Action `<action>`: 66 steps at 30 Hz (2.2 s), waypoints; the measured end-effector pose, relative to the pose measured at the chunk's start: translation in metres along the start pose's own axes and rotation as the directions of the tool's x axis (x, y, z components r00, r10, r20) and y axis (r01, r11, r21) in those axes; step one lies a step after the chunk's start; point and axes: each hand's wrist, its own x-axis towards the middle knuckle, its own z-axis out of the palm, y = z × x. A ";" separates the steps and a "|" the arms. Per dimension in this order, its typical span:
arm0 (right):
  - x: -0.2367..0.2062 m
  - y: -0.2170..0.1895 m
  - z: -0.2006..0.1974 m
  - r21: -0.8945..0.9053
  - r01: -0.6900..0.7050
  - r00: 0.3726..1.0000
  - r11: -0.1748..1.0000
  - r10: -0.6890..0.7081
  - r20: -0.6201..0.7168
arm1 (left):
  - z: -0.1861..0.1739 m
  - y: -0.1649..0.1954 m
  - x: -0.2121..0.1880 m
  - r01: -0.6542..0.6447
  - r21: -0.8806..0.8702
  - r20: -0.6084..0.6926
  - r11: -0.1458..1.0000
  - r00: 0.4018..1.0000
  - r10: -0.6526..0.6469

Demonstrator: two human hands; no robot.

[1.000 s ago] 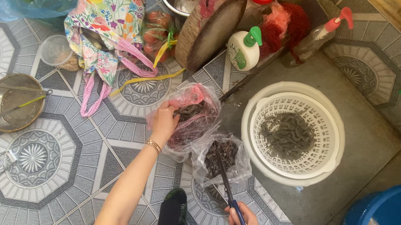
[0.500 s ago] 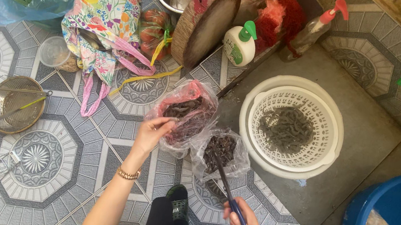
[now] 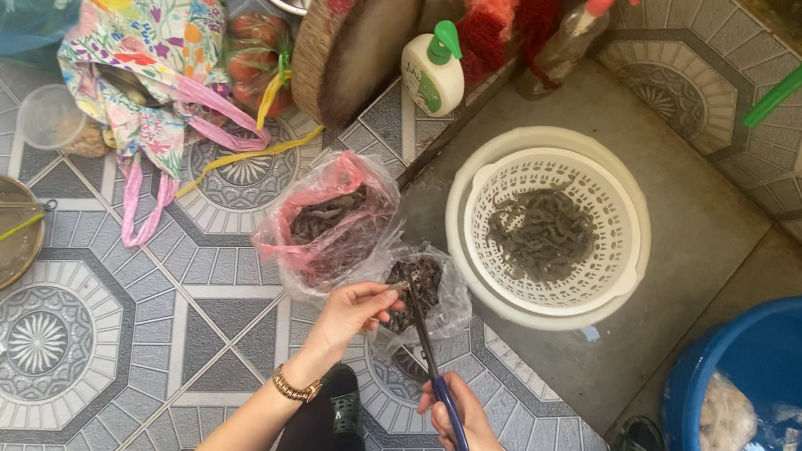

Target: The person uses tongs to transfer cooked quail eggs from a pot into a mesh strainer, then moves to a low sink ledge and cuts dark seaweed strips with scissors, taking them from a plastic bag and dropping the cut pieces into a white colander.

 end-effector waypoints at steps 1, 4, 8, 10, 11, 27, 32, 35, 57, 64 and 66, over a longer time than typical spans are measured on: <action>-0.001 0.006 -0.004 0.051 -0.017 1.000 0.999 0.017 -0.008 | 0.002 -0.001 0.000 0.019 0.012 0.003 1.000 1.000 -0.019; -0.002 0.020 -0.011 0.083 -0.088 0.994 0.993 0.093 -0.064 | 0.004 -0.006 0.003 0.071 0.043 0.010 0.997 0.997 -0.071; -0.004 0.029 -0.020 0.029 -0.218 0.959 0.975 0.220 -0.178 | 0.000 -0.009 0.005 0.081 0.071 0.036 0.994 0.996 -0.084; -0.008 0.031 -0.020 0.068 -0.195 0.963 0.978 0.204 -0.176 | -0.002 -0.005 0.002 0.083 0.093 0.036 0.992 0.996 -0.086; -0.009 0.032 -0.021 0.085 -0.180 0.965 0.980 0.193 -0.176 | -0.001 -0.001 0.000 0.091 0.100 0.030 0.991 0.995 -0.094; -0.006 0.016 -0.028 0.050 -0.161 0.967 0.986 0.168 -0.190 | -0.047 -0.024 -0.016 -0.032 0.801 0.127 0.598 0.985 -0.118; 0.000 0.017 -0.018 0.005 -0.136 0.970 0.991 0.134 -0.204 | -0.030 -0.065 -0.005 -0.007 0.891 -0.176 0.455 0.917 0.359; -0.004 0.010 -0.009 0.022 -0.134 0.966 0.991 0.135 -0.222 | -0.017 -0.057 0.008 0.039 0.894 -0.252 0.446 0.867 0.429; -0.010 0.009 -0.018 0.030 -0.104 0.972 0.994 0.108 -0.210 | -0.034 -0.063 -0.025 0.076 0.829 -0.253 0.553 0.934 0.251; -0.005 0.022 -0.032 0.031 -0.121 0.965 0.992 0.125 -0.229 | -0.045 0.036 -0.068 -0.230 0.457 -0.176 0.859 0.923 0.341; -0.004 0.029 -0.030 0.027 -0.147 0.963 0.989 0.149 -0.226 | -0.019 0.061 -0.055 -0.385 0.290 0.007 0.876 0.917 0.400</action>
